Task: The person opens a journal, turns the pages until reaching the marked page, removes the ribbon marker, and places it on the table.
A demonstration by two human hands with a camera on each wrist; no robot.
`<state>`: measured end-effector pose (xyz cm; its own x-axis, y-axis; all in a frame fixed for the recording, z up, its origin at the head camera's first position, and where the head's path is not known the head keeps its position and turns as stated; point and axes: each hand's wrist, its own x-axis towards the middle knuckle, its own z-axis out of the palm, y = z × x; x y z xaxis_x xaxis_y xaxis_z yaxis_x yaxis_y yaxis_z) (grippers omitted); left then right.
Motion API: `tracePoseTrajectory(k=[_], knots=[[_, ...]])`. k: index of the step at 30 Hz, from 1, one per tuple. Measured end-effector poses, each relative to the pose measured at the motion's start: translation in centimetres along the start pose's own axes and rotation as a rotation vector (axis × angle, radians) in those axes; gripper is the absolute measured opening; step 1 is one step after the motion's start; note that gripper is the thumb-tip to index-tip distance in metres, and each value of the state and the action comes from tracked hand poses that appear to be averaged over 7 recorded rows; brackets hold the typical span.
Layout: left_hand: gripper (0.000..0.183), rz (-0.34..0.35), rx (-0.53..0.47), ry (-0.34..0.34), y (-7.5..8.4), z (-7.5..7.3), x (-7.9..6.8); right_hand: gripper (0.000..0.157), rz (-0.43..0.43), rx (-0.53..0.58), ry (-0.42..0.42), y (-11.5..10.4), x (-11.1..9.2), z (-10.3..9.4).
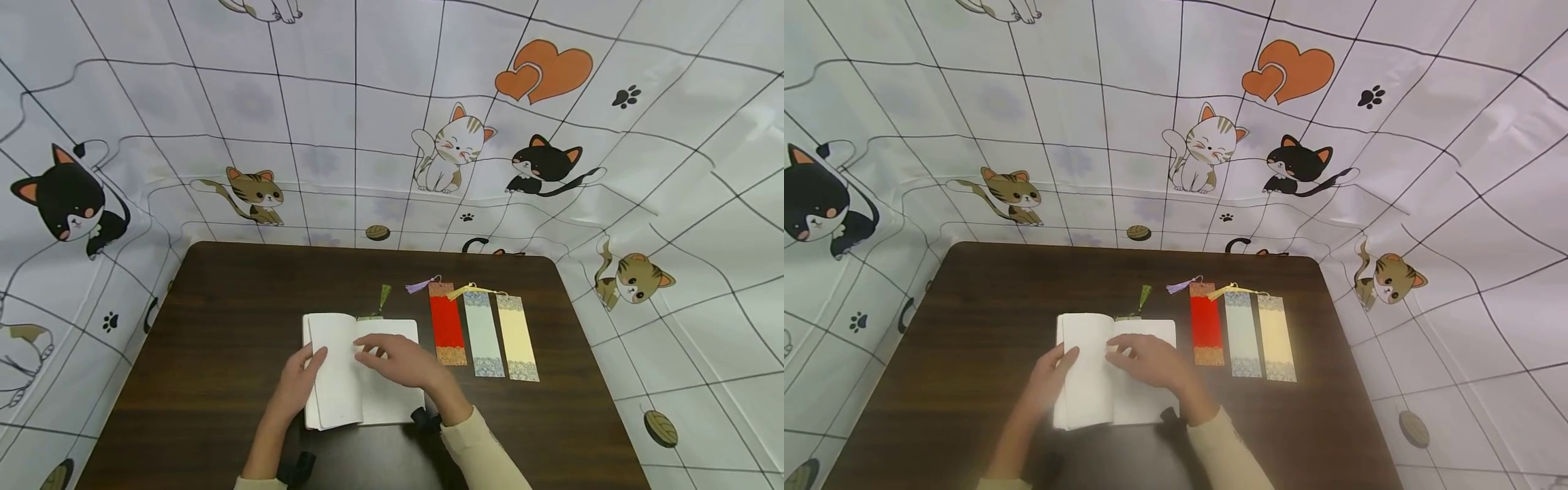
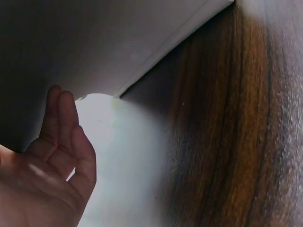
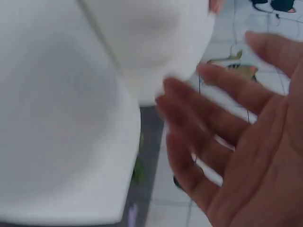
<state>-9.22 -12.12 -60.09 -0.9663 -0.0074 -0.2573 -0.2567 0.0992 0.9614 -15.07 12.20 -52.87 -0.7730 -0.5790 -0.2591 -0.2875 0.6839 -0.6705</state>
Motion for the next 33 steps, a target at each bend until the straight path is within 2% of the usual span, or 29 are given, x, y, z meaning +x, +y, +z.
tracePoseTrajectory(k=[4, 6, 11, 16, 19, 26, 29, 33], knots=[[0.046, 0.013, 0.028, 0.005, 0.1, 0.0, -0.1, 0.054, 0.089, -0.224, 0.131, 1.3, 0.6, -0.9], [0.046, 0.026, 0.05, 0.002, 0.1, 0.0, -0.2, 0.057, 0.144, -0.314, 0.167, 2.3, 0.8, -1.2], [0.04, 0.045, 0.089, 0.009, -0.2, -0.1, -0.2, 0.063, 0.193, -0.419, 0.223, 4.4, 1.4, -1.7], [0.043, 0.026, 0.059, 0.019, -0.1, -0.1, 0.0, 0.062, 0.192, -0.46, 0.235, 5.6, 2.4, -1.5], [0.049, 0.016, 0.049, 0.016, -0.1, -0.1, 0.0, 0.057, 0.207, -0.459, 0.227, 5.9, 2.7, -1.2], [0.048, 0.001, 0.036, 0.032, -0.2, 0.0, 0.1, 0.044, 0.204, -0.441, 0.242, 6.2, 2.8, -0.8], [0.048, -0.002, 0.036, 0.042, -0.3, 0.0, 0.1, 0.037, 0.183, -0.452, 0.275, 6.4, 2.9, -0.7], [0.048, -0.009, 0.041, 0.046, -0.3, 0.0, 0.1, 0.019, 0.129, -0.481, 0.365, 6.6, 3.0, -0.7]])
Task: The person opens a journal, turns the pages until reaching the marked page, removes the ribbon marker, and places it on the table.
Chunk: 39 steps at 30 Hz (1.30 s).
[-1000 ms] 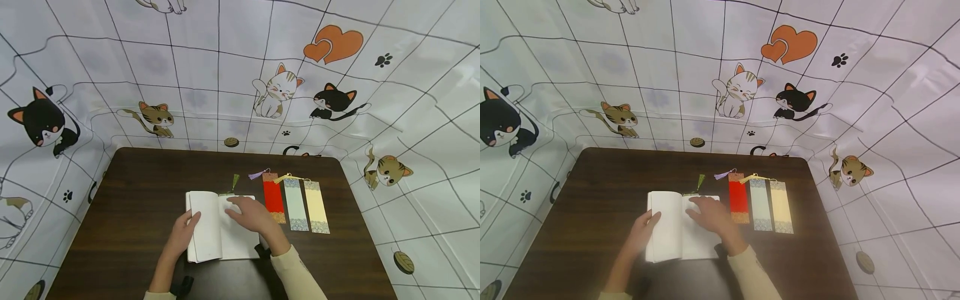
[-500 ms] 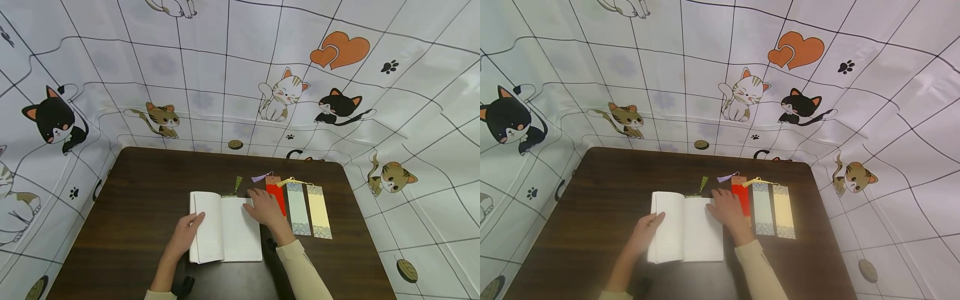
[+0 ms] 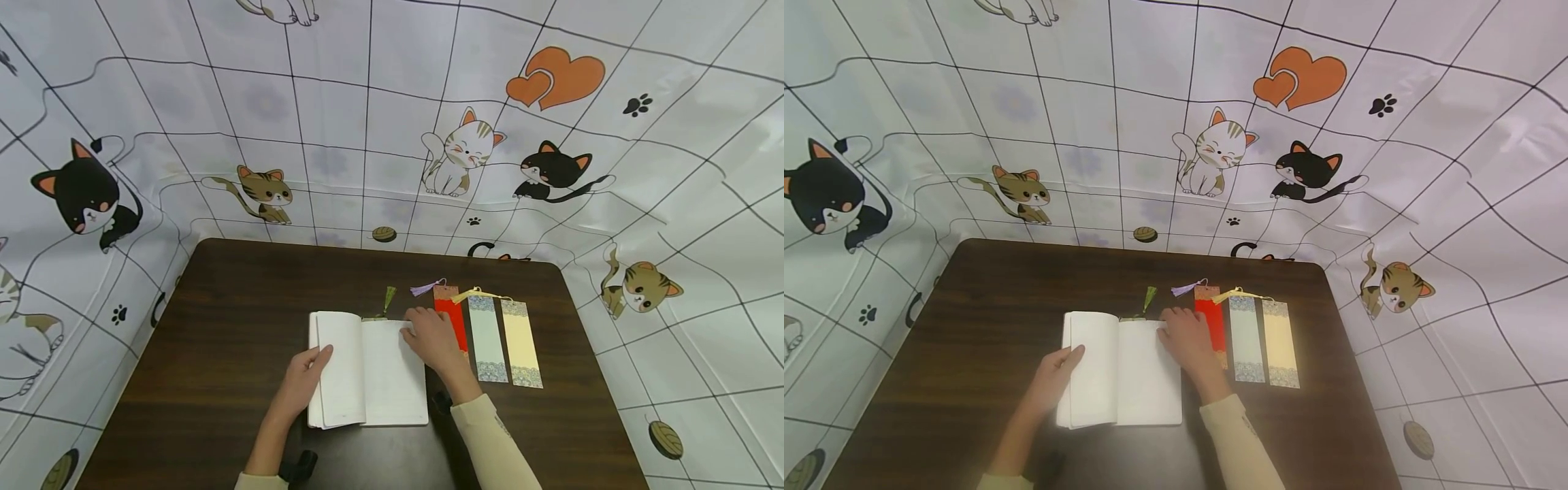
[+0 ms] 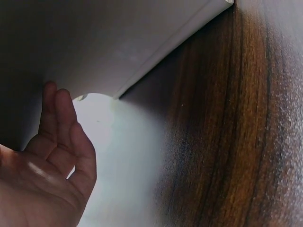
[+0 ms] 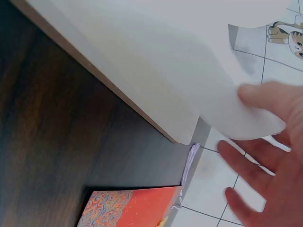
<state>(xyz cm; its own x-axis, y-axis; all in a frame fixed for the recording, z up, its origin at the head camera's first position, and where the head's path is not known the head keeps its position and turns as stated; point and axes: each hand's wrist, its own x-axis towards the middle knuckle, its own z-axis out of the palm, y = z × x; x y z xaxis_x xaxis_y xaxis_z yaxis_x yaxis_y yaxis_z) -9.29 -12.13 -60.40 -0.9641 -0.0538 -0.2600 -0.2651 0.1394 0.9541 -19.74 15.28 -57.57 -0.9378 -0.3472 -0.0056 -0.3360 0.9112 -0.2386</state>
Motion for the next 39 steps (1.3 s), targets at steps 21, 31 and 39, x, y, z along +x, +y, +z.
tracePoseTrajectory(k=[21, 31, 39], knots=[[0.056, 0.1, 0.005, -0.045, -0.3, -0.2, 0.0, 0.06, -0.005, 0.789, -0.564, -3.3, -3.2, -3.5], [0.028, 0.198, -0.004, 0.001, 0.1, 0.4, -0.5, 0.05, -0.118, 0.637, -0.6, -5.7, -4.0, -2.5], [0.037, 0.193, 0.007, 0.006, 0.0, 0.4, -0.2, 0.042, -0.136, 0.639, -0.542, -6.3, -4.1, -2.7]])
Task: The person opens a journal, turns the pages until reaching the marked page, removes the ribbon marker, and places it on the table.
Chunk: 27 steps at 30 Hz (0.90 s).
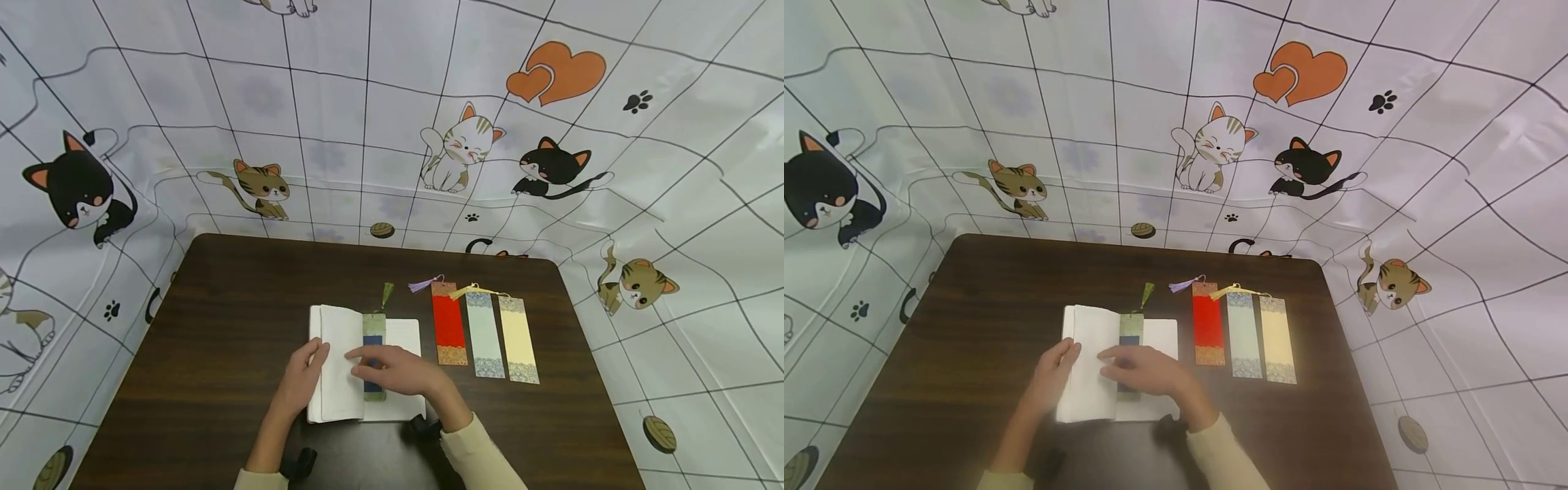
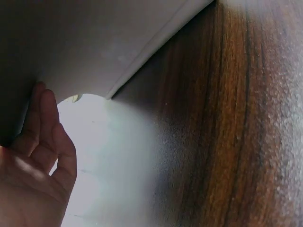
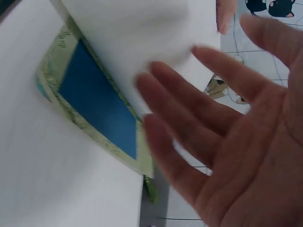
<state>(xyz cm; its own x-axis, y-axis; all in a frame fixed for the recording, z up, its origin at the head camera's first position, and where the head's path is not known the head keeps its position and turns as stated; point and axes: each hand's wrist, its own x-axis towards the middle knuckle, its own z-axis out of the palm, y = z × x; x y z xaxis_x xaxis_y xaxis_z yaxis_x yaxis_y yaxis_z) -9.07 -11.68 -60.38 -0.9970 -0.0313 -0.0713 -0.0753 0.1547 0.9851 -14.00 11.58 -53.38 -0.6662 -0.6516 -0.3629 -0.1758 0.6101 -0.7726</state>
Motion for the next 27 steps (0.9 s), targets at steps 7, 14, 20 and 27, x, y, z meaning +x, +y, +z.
tracePoseTrajectory(k=[7, 14, 20, 27], knots=[[0.039, -0.046, 0.012, -0.003, 0.1, -0.2, -0.1, 0.058, 0.019, -0.148, 0.166, 1.2, 0.8, 1.2], [0.039, -0.013, 0.04, 0.041, 0.0, -0.1, 0.1, 0.058, 0.062, -0.261, 0.191, 1.9, 1.2, 1.7], [0.039, -0.016, 0.027, 0.032, 2.4, 0.0, -0.6, 0.066, 0.212, -0.314, 0.382, 2.5, 1.9, 2.0], [0.04, -0.004, 0.047, 0.036, 1.4, -0.1, -0.4, 0.072, 0.273, -0.082, 0.472, 2.6, 2.4, 1.7]])
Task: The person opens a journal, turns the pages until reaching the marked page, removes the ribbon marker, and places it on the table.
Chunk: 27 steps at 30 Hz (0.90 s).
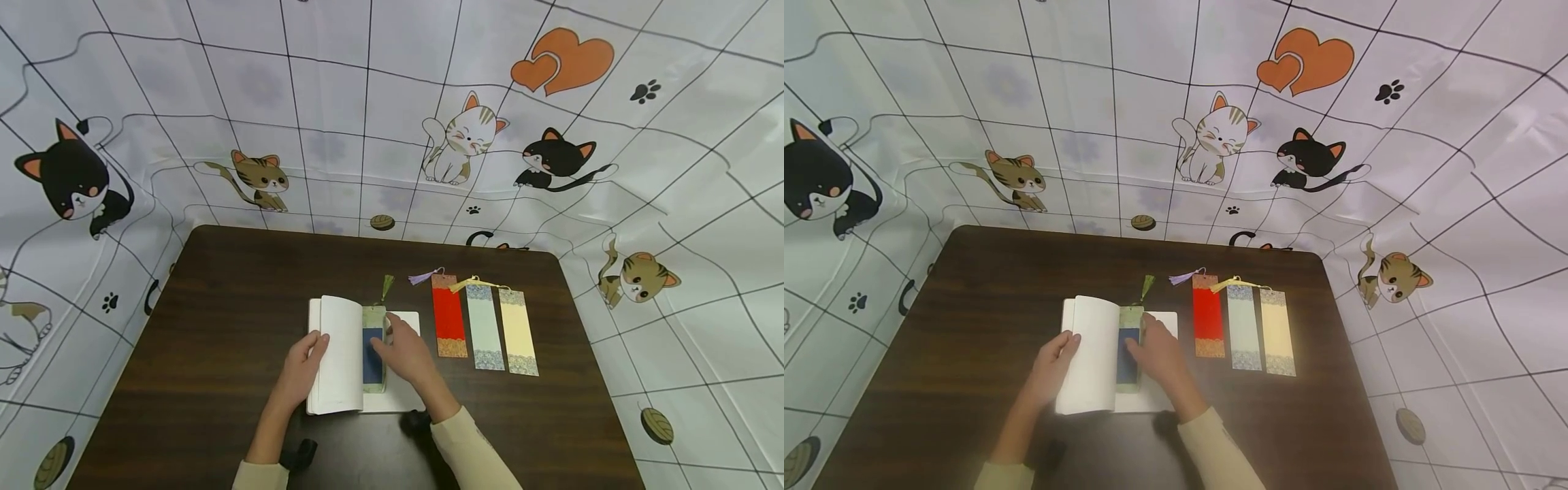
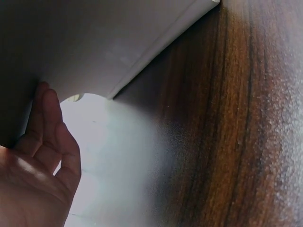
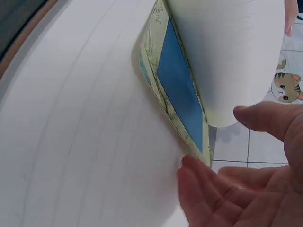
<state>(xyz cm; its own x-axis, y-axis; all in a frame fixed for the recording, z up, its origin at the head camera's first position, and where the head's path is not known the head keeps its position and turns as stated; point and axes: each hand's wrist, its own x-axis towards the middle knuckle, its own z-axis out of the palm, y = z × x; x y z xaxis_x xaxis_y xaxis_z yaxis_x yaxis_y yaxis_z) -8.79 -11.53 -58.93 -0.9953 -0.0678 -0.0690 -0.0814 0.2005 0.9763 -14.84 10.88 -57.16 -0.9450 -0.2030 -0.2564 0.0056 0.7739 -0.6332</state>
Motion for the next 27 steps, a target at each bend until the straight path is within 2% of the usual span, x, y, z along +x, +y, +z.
tracePoseTrajectory(k=[4, 10, 14, 20, 24, 27], knots=[[0.041, 0.003, 0.007, -0.002, -1.2, 0.0, 0.4, 0.067, 0.013, 0.111, 0.003, 0.6, 0.8, 0.4], [0.043, -0.002, -0.021, -0.016, -1.6, -0.2, 0.5, 0.037, -0.055, 0.277, 0.004, 1.5, 1.7, 0.9], [0.044, -0.005, -0.016, -0.019, -1.6, -0.2, 0.6, 0.026, -0.072, 0.364, 0.012, 1.4, 1.5, 0.2], [0.044, 0.001, -0.03, -0.025, -1.8, -0.3, 0.5, 0.019, -0.017, 0.467, 0.111, 1.9, 1.3, -2.6], [0.044, 0.001, -0.039, -0.03, -1.8, -0.4, 0.6, 0.019, 0.0, 0.487, 0.189, 3.7, 1.6, -5.3], [0.043, -0.003, -0.024, -0.023, -1.7, -0.4, 0.7, 0.025, 0.019, 0.48, 0.205, 5.6, 1.6, -8.3]])
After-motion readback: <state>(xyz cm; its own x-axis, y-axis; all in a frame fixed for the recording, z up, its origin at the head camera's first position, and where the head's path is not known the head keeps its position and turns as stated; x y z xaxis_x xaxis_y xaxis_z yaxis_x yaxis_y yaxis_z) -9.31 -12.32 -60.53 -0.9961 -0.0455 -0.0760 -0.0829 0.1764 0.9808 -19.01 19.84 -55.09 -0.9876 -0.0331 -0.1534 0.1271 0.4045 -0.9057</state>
